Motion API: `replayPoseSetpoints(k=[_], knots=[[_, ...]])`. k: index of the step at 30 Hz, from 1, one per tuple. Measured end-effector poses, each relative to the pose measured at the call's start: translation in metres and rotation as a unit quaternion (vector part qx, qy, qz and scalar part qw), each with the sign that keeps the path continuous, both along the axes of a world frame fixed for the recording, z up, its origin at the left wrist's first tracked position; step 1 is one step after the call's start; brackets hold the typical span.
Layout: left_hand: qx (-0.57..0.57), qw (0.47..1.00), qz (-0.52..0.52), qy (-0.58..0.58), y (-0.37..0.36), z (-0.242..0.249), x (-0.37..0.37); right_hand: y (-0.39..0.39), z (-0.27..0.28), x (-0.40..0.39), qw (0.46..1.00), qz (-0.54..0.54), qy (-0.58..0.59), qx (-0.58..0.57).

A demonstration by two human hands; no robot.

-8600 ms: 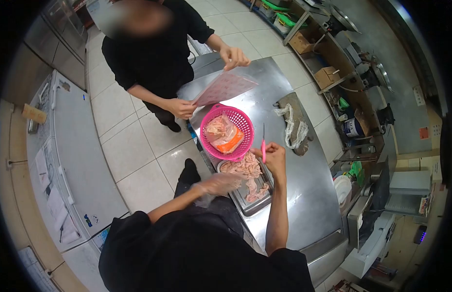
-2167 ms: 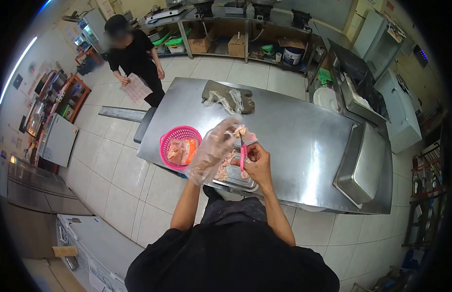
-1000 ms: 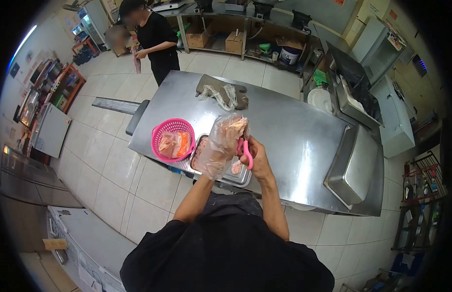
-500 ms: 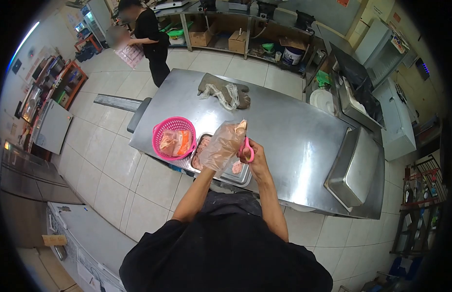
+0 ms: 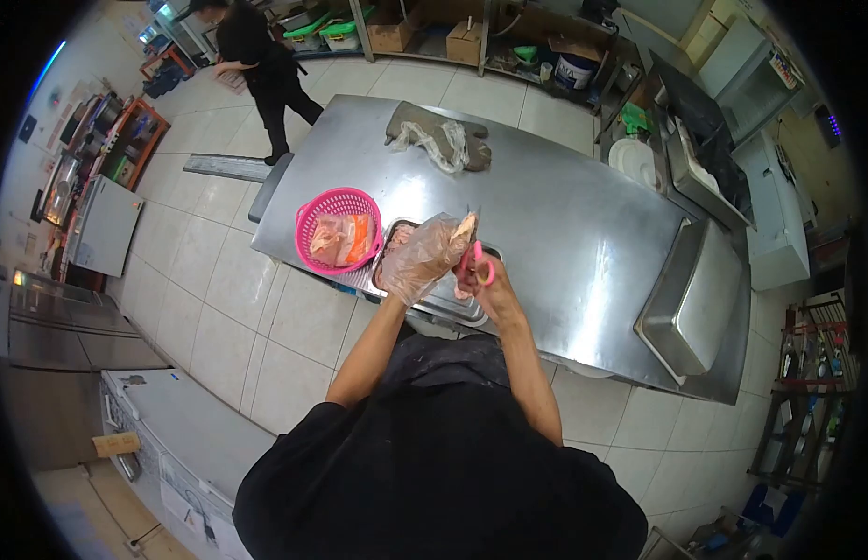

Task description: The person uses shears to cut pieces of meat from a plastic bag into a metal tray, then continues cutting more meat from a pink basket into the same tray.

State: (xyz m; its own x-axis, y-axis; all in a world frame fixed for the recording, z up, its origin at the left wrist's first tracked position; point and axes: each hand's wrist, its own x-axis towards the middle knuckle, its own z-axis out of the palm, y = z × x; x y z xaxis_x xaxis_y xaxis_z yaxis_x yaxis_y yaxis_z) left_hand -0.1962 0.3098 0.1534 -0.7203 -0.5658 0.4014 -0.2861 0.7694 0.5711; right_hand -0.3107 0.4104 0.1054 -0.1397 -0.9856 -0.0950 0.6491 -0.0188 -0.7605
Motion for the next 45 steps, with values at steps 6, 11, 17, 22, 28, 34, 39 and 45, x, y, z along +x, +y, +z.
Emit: replayPoseSetpoints(k=[6,11,17,22,28,34,39,45], knots=[[-0.151,0.985,0.024,-0.083,-0.008,-0.019,0.009,-0.001,-0.003,-0.001,0.998,0.039,0.048,0.007],[-0.244,0.966,-0.012,-0.086,-0.010,-0.030,0.016,-0.010,-0.026,0.008,0.999,-0.002,-0.029,-0.016],[-0.009,0.995,-0.087,-0.049,-0.023,-0.033,0.019,-0.013,-0.016,0.016,0.999,-0.018,-0.018,-0.027],[-0.170,0.982,-0.081,-0.003,-0.020,-0.012,0.021,-0.004,-0.015,0.003,0.997,0.075,0.004,0.017],[-0.141,0.987,-0.075,-0.017,-0.023,-0.020,0.021,-0.012,-0.016,0.017,1.000,0.000,0.009,-0.024],[0.040,0.993,-0.083,-0.077,-0.026,0.009,0.017,-0.018,-0.018,0.025,0.996,-0.021,-0.068,-0.046],[0.167,0.979,-0.083,-0.083,-0.038,0.003,0.018,-0.022,-0.027,0.023,0.997,-0.012,-0.073,0.002],[0.219,0.964,-0.124,-0.086,-0.056,-0.008,0.018,-0.036,-0.026,0.024,0.996,-0.070,-0.061,-0.009]])
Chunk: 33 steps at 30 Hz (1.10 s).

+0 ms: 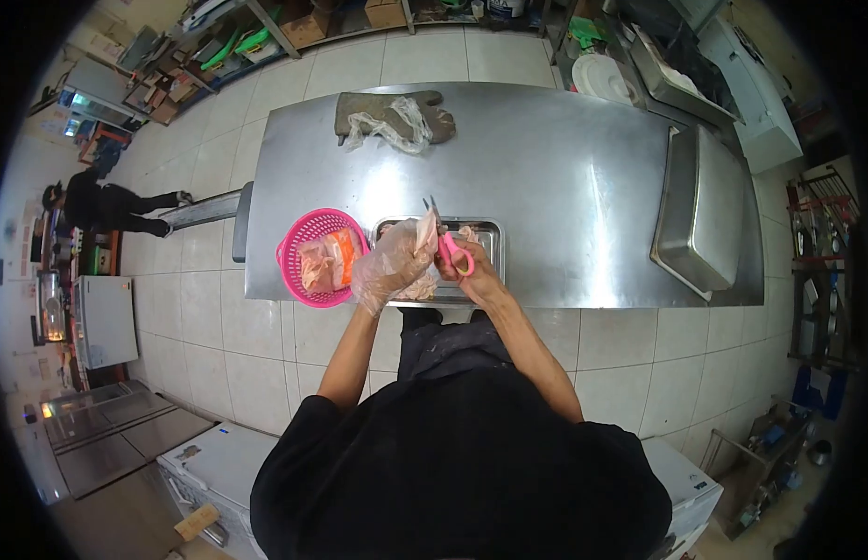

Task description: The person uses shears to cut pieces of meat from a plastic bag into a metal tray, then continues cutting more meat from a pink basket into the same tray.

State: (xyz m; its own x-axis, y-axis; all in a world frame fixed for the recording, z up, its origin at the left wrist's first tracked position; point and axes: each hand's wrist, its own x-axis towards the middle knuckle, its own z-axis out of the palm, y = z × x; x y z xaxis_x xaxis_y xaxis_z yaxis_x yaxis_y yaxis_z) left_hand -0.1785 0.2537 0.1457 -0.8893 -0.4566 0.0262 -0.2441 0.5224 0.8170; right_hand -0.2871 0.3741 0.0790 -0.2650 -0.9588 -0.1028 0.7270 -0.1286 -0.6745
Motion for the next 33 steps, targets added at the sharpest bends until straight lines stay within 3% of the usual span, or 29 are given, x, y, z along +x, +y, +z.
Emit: replayPoseSetpoints(k=[3,6,7,10,12,14,15,16,18,20,22,23,26,29,32,33], knots=[[-0.070,0.997,-0.021,-0.011,-0.016,-0.018,0.001,0.001,-0.006,-0.005,0.999,0.013,-0.037,0.030],[-0.119,0.992,-0.033,-0.015,-0.013,-0.037,-0.001,-0.007,-0.014,-0.006,0.992,-0.079,-0.093,0.012],[-0.046,0.998,-0.046,-0.024,-0.015,-0.047,-0.002,-0.007,-0.019,-0.016,0.997,-0.075,-0.015,-0.013],[0.029,0.998,-0.050,0.020,-0.010,-0.067,-0.003,0.006,-0.002,-0.038,0.981,-0.160,0.001,0.111],[-0.053,0.998,-0.039,-0.017,-0.011,-0.133,0.004,0.017,0.013,-0.063,0.983,-0.115,0.077,0.124],[-0.022,0.992,-0.052,-0.117,-0.005,-0.104,-0.003,0.031,0.017,-0.078,0.969,-0.064,0.164,0.172],[-0.036,0.977,-0.078,-0.195,-0.001,-0.061,-0.010,0.038,0.017,-0.082,0.953,-0.037,0.211,0.212],[-0.030,0.970,-0.081,-0.228,-0.002,-0.069,-0.009,0.045,0.016,-0.085,0.933,-0.008,0.258,0.251],[-0.038,0.972,-0.044,-0.226,-0.013,-0.148,0.002,0.065,-0.012,-0.086,0.928,0.007,0.260,0.267],[-0.111,0.979,0.017,-0.171,-0.020,-0.235,0.010,0.089,-0.030,-0.082,0.909,0.026,0.293,0.296],[-0.360,0.904,0.056,-0.223,0.020,-0.155,-0.014,0.110,-0.042,-0.072,0.894,0.003,0.314,0.321],[-0.326,0.938,0.116,-0.013,0.036,-0.152,-0.019,0.118,-0.049,-0.070,0.886,-0.009,0.326,0.331],[-0.179,0.954,0.063,-0.233,0.069,-0.168,-0.065,0.136,-0.079,-0.062,0.895,0.002,0.300,0.329],[-0.149,0.945,0.090,-0.278,0.057,-0.255,-0.072,0.141,-0.061,-0.060,0.844,0.057,0.383,0.371],[-0.083,0.972,0.095,-0.196,0.042,-0.176,-0.047,0.154,-0.051,-0.063,0.866,0.014,0.349,0.358],[-0.063,0.980,0.111,-0.152,0.037,-0.177,-0.037,0.158,-0.055,-0.063,0.873,0.010,0.334,0.356]])
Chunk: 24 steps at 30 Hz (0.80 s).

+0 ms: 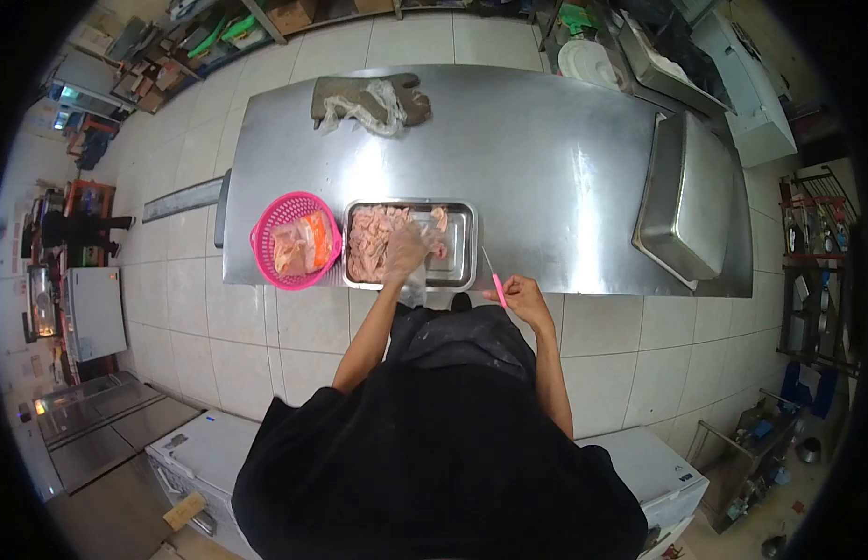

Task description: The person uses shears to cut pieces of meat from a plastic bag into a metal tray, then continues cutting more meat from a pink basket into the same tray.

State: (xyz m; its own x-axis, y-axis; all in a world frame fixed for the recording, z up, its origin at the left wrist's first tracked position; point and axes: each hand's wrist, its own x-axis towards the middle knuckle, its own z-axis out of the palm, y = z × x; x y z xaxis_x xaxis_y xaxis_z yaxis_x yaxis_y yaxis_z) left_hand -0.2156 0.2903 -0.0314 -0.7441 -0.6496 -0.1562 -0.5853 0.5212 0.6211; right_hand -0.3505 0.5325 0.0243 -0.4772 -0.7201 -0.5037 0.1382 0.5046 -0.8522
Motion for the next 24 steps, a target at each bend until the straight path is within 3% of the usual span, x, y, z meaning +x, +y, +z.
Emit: replayPoseSetpoints(k=[2,6,8,9,11,13,14,16,17,18,21,22,24], knots=[[0.024,0.995,0.027,0.094,-0.010,-0.009,0.013,0.005,-0.011,-0.003,0.999,-0.017,-0.028,-0.012],[0.323,0.896,0.101,0.286,-0.007,0.006,0.015,-0.009,-0.009,-0.002,0.994,0.073,-0.072,-0.023],[0.426,0.833,0.126,0.329,0.004,0.044,0.012,-0.024,-0.012,0.002,0.982,0.156,-0.108,-0.027],[0.467,0.802,0.136,0.347,0.013,0.079,0.010,-0.032,-0.017,0.007,0.972,0.155,-0.152,-0.086],[0.509,0.788,0.112,0.327,0.016,0.124,0.008,-0.052,-0.027,0.017,0.937,0.154,-0.238,-0.203],[0.501,0.797,0.061,0.332,0.019,0.155,0.010,-0.072,-0.006,0.022,0.891,0.162,-0.370,-0.206],[0.456,0.836,0.062,0.298,0.022,0.168,0.009,-0.081,0.002,0.024,0.862,0.165,-0.434,-0.204],[0.394,0.857,0.067,0.326,0.028,0.167,0.007,-0.094,0.002,0.028,0.845,0.180,-0.432,-0.258],[0.330,0.906,0.050,0.262,0.023,0.170,0.009,-0.100,0.003,0.030,0.836,0.188,-0.429,-0.284],[0.262,0.945,0.031,0.196,0.020,0.180,0.009,-0.105,0.016,0.033,0.846,0.151,-0.440,-0.259],[0.121,0.971,-0.014,0.207,-0.002,0.166,0.024,-0.109,0.024,0.034,0.933,0.129,-0.259,-0.211],[0.219,0.949,0.002,0.227,0.001,0.165,0.029,-0.108,0.025,0.036,0.928,0.072,-0.288,-0.224],[0.323,0.912,0.068,0.244,-0.001,0.165,0.034,-0.105,0.025,0.032,0.941,0.057,-0.237,-0.233]])
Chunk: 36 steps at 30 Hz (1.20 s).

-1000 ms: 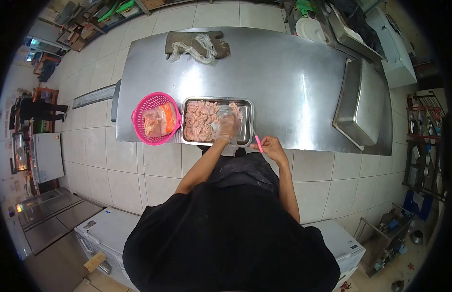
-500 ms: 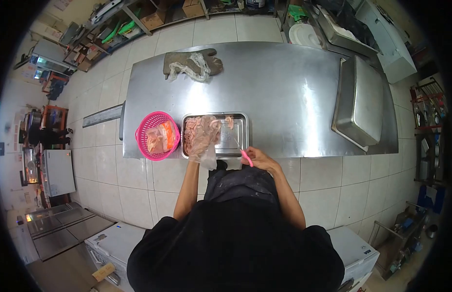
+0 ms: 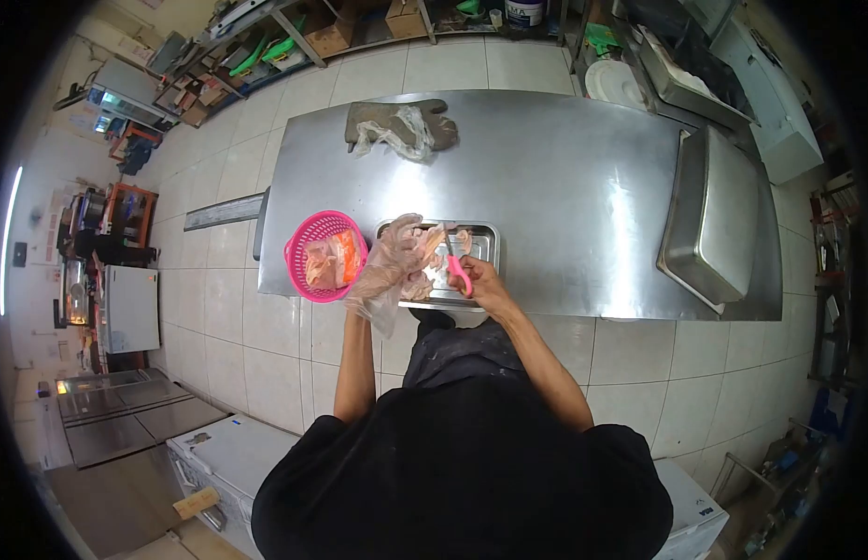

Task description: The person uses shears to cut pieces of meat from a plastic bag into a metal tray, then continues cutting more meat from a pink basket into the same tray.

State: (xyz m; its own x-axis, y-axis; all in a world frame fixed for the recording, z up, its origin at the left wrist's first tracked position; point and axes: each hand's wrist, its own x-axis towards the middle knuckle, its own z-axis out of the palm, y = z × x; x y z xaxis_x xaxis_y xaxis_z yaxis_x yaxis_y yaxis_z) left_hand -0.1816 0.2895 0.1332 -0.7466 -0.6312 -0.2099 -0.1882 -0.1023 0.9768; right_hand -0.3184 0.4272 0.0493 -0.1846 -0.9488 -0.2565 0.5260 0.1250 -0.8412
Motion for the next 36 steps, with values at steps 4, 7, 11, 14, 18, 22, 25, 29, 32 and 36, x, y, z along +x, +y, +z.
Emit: replayPoseSetpoints(k=[4,7,11,14,18,22,25,29,32,36], knots=[[0.002,0.998,0.039,0.039,-0.002,0.013,-0.001,0.006,-0.012,-0.011,0.996,0.053,0.042,0.056],[-0.064,0.997,0.026,0.027,0.004,0.029,-0.006,0.009,-0.009,-0.001,0.982,0.185,-0.022,-0.041],[-0.186,0.979,-0.003,-0.087,0.013,0.046,-0.003,-0.007,0.023,0.028,0.967,0.180,-0.132,-0.123],[-0.293,0.949,0.054,-0.105,0.027,0.068,-0.002,-0.024,0.012,0.033,0.975,0.168,-0.090,-0.116],[-0.318,0.930,0.096,-0.156,0.005,0.063,0.013,-0.034,0.034,0.033,0.985,0.145,-0.017,-0.092],[-0.267,0.951,0.046,-0.152,0.003,0.063,0.029,-0.041,0.015,0.040,0.972,0.206,-0.046,-0.101],[-0.207,0.974,0.046,-0.081,0.001,0.054,0.034,-0.042,0.032,0.046,0.968,0.184,-0.081,-0.149],[0.001,0.996,0.073,0.041,0.007,0.064,0.036,-0.052,0.036,0.048,0.979,0.151,-0.043,-0.133],[0.198,0.958,-0.028,0.205,-0.034,-0.011,0.058,-0.055,0.040,0.049,0.983,0.140,-0.036,-0.111],[0.201,0.949,0.130,0.205,0.000,-0.007,0.044,-0.046,0.055,0.053,0.993,0.062,-0.023,-0.098]])
